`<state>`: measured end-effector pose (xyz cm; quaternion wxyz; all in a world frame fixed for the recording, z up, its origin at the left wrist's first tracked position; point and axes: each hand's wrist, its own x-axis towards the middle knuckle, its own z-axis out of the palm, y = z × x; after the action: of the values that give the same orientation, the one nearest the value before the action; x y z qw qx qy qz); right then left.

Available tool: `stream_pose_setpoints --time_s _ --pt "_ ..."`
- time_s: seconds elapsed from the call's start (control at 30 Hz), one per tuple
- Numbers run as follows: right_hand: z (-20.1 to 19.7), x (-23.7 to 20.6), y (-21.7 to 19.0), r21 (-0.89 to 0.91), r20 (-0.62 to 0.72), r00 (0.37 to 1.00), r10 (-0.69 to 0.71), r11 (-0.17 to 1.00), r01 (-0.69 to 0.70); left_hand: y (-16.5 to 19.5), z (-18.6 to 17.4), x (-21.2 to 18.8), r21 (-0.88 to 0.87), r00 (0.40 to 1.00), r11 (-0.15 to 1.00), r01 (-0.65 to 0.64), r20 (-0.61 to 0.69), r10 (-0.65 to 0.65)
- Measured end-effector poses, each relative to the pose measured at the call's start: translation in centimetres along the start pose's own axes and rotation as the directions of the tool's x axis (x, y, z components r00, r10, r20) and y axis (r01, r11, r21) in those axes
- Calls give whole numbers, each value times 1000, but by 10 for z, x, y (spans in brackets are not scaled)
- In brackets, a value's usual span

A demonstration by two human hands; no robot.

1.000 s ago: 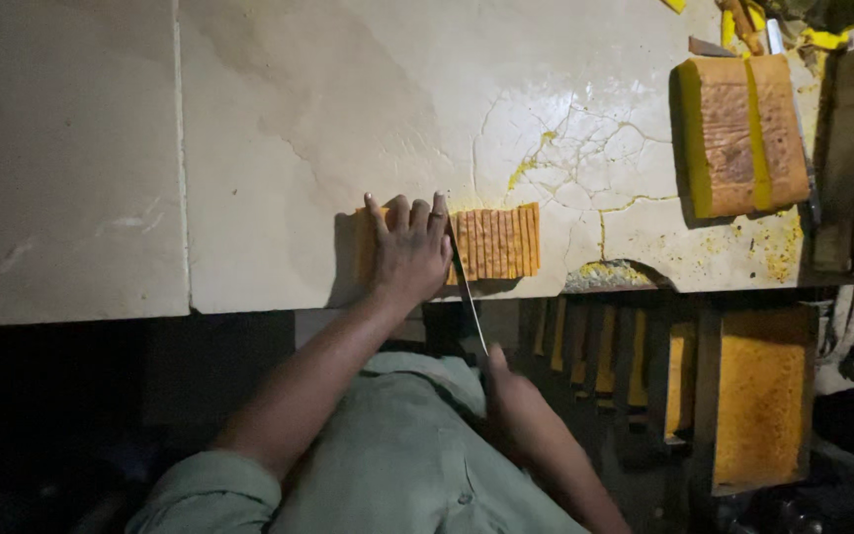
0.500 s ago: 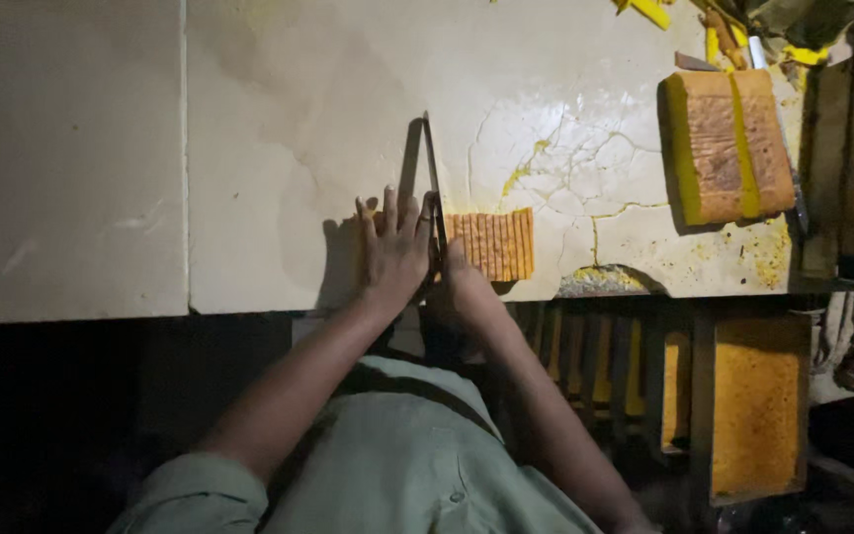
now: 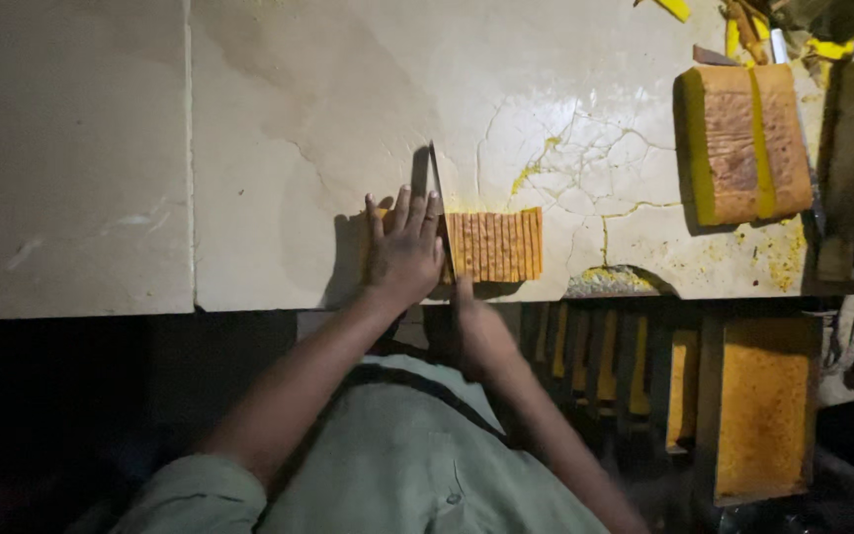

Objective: The person slices rectangular yellow sponge cakes into thin even strips with a long knife on a tiled worktable, moving finished slices aside. They lift a baked cake out of a metal baking tray, place it on the table, and continue slicing it into pieces.

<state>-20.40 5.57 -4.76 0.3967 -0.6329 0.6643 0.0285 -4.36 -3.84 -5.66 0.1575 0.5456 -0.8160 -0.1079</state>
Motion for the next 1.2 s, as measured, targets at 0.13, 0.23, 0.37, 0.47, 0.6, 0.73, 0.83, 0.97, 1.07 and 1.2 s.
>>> stream_pose_setpoints --time_s 0.13,0.23,0.37,0.47,0.6,0.73,0.83,0.97,1.07,1.2 --pt "-34 26 -38 374 -40 992 116 923 -92 -5 -2 -1 234 991 971 -37 137 5" --pt "-37 -20 -45 79 -66 996 -61 995 67 -4 -10 -2 182 983 983 9 177 -42" --pt "-17 -113 -4 43 140 990 -5 999 -1 -1 -22 -1 92 986 995 25 161 -39" --pt "19 -100 28 99 109 994 -1 995 -10 -2 -22 -2 137 995 990 11 99 -25" --pt "50 -25 27 -20 -135 981 -140 990 139 -5 -11 -6 130 999 991 12 32 -16" --pt "-6 14 -13 3 -81 982 -171 985 172 -10 -2 -4 60 990 998 8 -140 1" --pt "-37 32 -57 73 -73 989 -125 989 131 -11 -6 -5 111 989 992 61 -141 -45" --pt "-20 -12 -49 -83 -131 932 -339 940 330 -8 -15 -14 131 995 986 100 15 -103" --pt "15 -82 18 -7 159 974 -161 986 165 -5 -24 -17 44 993 994 98 59 -101" --pt "54 -80 55 255 287 905 313 886 -387 -6 -27 -9 36 995 997 70 69 -72"
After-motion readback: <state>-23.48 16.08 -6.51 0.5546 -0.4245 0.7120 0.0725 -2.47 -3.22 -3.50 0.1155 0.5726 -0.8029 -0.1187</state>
